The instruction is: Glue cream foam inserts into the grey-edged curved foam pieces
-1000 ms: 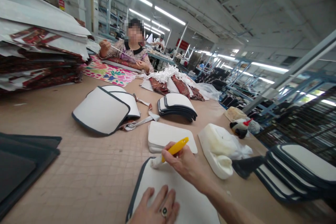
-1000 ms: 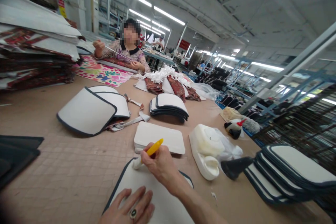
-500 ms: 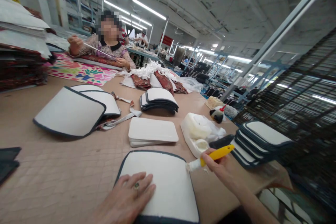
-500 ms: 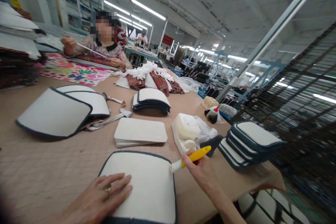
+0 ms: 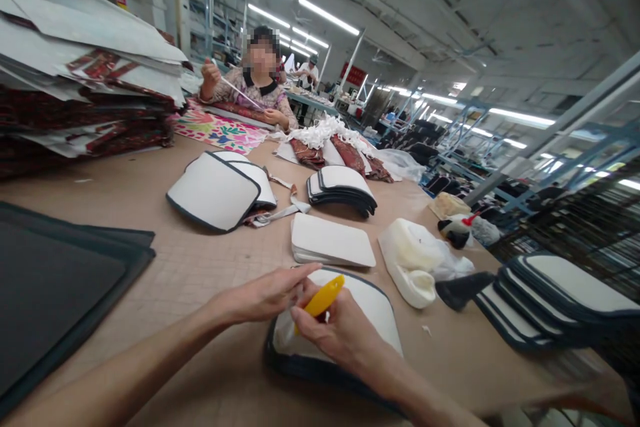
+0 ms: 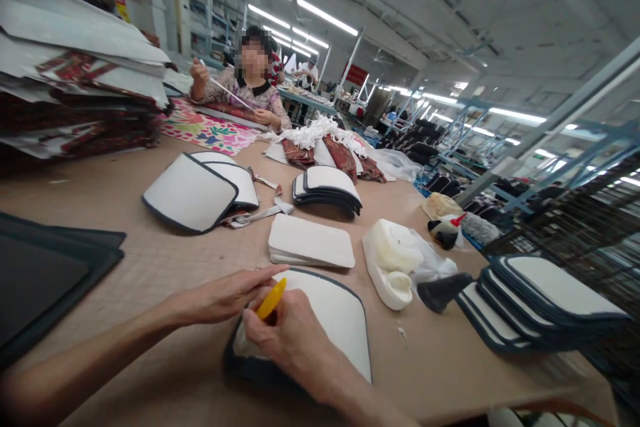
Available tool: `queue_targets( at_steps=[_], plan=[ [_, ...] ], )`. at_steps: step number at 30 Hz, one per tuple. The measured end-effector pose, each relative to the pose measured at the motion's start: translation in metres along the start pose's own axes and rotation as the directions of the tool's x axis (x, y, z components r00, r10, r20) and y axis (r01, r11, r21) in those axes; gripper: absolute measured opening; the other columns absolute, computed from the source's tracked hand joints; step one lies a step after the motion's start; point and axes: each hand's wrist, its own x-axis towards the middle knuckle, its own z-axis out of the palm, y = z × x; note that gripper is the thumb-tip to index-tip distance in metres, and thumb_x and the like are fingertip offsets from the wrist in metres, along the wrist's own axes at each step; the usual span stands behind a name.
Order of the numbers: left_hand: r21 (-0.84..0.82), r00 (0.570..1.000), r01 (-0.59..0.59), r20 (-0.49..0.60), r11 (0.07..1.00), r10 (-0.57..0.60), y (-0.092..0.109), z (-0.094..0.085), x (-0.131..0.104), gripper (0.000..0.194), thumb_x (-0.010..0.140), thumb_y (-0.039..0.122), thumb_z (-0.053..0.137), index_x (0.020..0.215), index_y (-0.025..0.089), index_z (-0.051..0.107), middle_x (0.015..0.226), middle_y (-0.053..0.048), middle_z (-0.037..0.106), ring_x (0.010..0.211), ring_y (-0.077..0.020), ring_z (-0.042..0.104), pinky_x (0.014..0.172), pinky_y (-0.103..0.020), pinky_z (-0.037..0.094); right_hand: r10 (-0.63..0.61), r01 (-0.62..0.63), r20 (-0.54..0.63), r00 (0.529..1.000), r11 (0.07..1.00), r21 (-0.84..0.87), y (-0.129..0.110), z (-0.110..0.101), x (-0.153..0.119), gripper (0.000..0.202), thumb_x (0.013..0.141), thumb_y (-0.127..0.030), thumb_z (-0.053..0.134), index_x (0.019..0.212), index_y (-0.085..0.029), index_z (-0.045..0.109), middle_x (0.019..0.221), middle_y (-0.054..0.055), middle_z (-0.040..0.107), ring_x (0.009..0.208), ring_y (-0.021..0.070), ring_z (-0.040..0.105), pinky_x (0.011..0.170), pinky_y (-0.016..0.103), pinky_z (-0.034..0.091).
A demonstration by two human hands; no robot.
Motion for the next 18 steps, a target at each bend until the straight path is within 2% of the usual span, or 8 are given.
queue_targets(
  at_steps=[4, 9, 12, 15, 16, 18],
  plan=[
    [-0.023, 1.000, -0.001, -0.007, 1.000, 0.001, -0.008, 0.003, 0.000, 0.050, 0.084, 0.016, 0.038, 0.134, 0.020, 0.036, 0.110, -0.006, 0.062, 0.096, -0.0172, 0.057, 0.085, -0.029, 0.044, 0.022, -0.039, -0.138, 0.990, 0.992, -0.123, 0.003, -0.020, -0.023, 0.015, 0.075, -0.027, 0.047, 0.063, -0.019, 0.051, 0.054, -0.005, 0.046, 0.053, 0.0097, 0.044, 0.051, 0.020, 0.036],
    [-0.027, 0.999, 0.039, 0.008, 0.999, -0.039, -0.017, 0.005, 0.003, 0.047, 0.088, 0.024, 0.039, 0.134, 0.021, 0.036, 0.112, -0.008, 0.062, 0.101, -0.0182, 0.057, 0.085, -0.030, 0.046, 0.097, -0.183, -0.415, 0.905, 0.967, -0.175, 0.028, -0.069, -0.077, 0.016, 0.073, -0.031, 0.049, 0.062, -0.021, 0.055, 0.056, -0.004, 0.052, 0.056, 0.0131, 0.051, 0.054, 0.022, 0.041],
    [0.010, 0.997, 0.081, 0.018, 0.997, -0.081, -0.016, 0.004, 0.004, 0.049, 0.088, 0.021, 0.037, 0.136, 0.022, 0.033, 0.115, -0.007, 0.061, 0.105, -0.0180, 0.056, 0.089, -0.030, 0.044, 0.132, -0.225, -0.432, 0.892, 0.959, -0.170, 0.056, -0.095, -0.105, 0.020, 0.073, -0.037, 0.050, 0.061, -0.021, 0.056, 0.057, -0.002, 0.055, 0.058, 0.0155, 0.055, 0.056, 0.023, 0.044],
    [0.055, 0.991, 0.126, 0.041, 0.991, -0.128, -0.009, 0.001, 0.003, 0.049, 0.088, 0.019, 0.035, 0.137, 0.022, 0.032, 0.118, -0.007, 0.060, 0.106, -0.0184, 0.056, 0.090, -0.030, 0.044, 0.183, -0.286, -0.450, 0.874, 0.943, -0.172, 0.078, -0.109, -0.126, 0.021, 0.072, -0.039, 0.051, 0.062, -0.021, 0.057, 0.057, -0.002, 0.056, 0.058, 0.0166, 0.055, 0.054, 0.024, 0.044],
    [0.069, 0.989, 0.136, 0.043, 0.988, -0.139, -0.006, -0.001, 0.003, 0.049, 0.088, 0.019, 0.035, 0.137, 0.022, 0.032, 0.118, -0.006, 0.060, 0.105, -0.0185, 0.056, 0.090, -0.030, 0.044, 0.185, -0.293, -0.484, 0.855, 0.943, -0.157, 0.082, -0.112, -0.131, 0.021, 0.073, -0.039, 0.051, 0.062, -0.021, 0.057, 0.056, -0.002, 0.055, 0.058, 0.0167, 0.055, 0.054, 0.024, 0.044],
    [0.116, 0.988, 0.135, 0.054, 0.984, -0.142, 0.000, -0.007, 0.006, 0.049, 0.088, 0.020, 0.038, 0.136, 0.024, 0.034, 0.115, -0.004, 0.062, 0.104, -0.0186, 0.057, 0.090, -0.030, 0.044, 0.172, -0.286, -0.598, 0.783, 0.953, -0.101, 0.084, -0.115, -0.139, 0.021, 0.073, -0.039, 0.054, 0.064, -0.021, 0.058, 0.058, -0.001, 0.056, 0.058, 0.0165, 0.055, 0.055, 0.025, 0.044]
  ],
)
